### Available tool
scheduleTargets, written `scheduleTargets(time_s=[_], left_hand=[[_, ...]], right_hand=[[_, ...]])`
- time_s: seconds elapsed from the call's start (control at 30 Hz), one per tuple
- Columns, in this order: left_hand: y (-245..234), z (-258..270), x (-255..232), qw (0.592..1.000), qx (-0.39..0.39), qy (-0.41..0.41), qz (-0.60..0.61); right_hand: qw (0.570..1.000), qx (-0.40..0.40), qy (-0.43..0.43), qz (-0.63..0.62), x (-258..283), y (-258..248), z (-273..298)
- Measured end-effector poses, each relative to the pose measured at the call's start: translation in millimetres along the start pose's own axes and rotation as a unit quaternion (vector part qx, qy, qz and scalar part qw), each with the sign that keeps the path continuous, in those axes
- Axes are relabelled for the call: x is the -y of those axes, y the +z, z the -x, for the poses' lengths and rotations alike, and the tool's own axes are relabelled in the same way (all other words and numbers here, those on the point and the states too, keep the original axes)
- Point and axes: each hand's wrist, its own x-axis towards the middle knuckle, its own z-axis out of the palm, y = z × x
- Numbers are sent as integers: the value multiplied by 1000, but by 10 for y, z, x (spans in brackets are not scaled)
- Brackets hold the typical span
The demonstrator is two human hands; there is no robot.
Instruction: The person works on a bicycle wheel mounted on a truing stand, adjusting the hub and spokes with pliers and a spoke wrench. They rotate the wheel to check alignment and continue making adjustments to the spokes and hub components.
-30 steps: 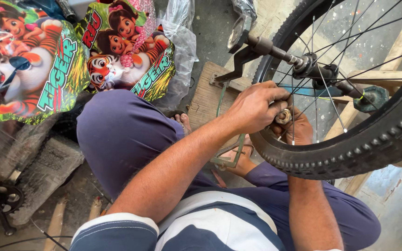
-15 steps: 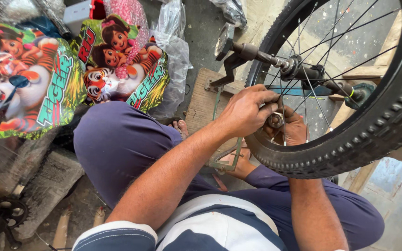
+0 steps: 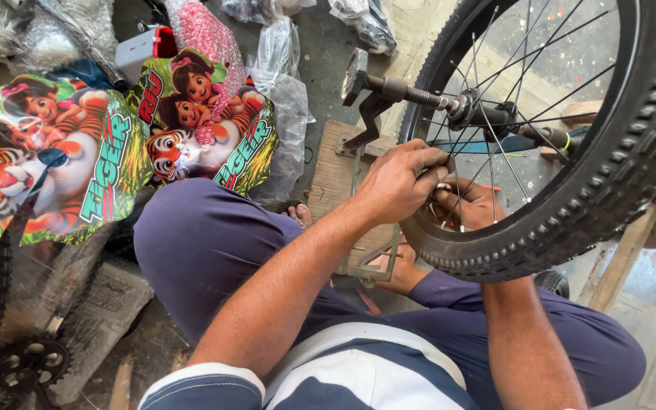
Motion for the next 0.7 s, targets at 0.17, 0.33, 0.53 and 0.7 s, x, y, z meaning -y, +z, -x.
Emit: scheduleTargets(time_s=[0.17,0.33,0.53,0.7], left_hand=[[-21,-11,-6,1000,6,-2,3],[-19,3,-2,1000,6,5,16],[-21,-6,-8,1000,16,6,11],[-24,-8,-35,999,25,-19,21]], right_hand=[[995,36,-84,-29,301,193,133],[998,34,-37,29,441,78,171],[994,19,-60,92,637,149,334],[982,-115,-44,144,628,373,451]])
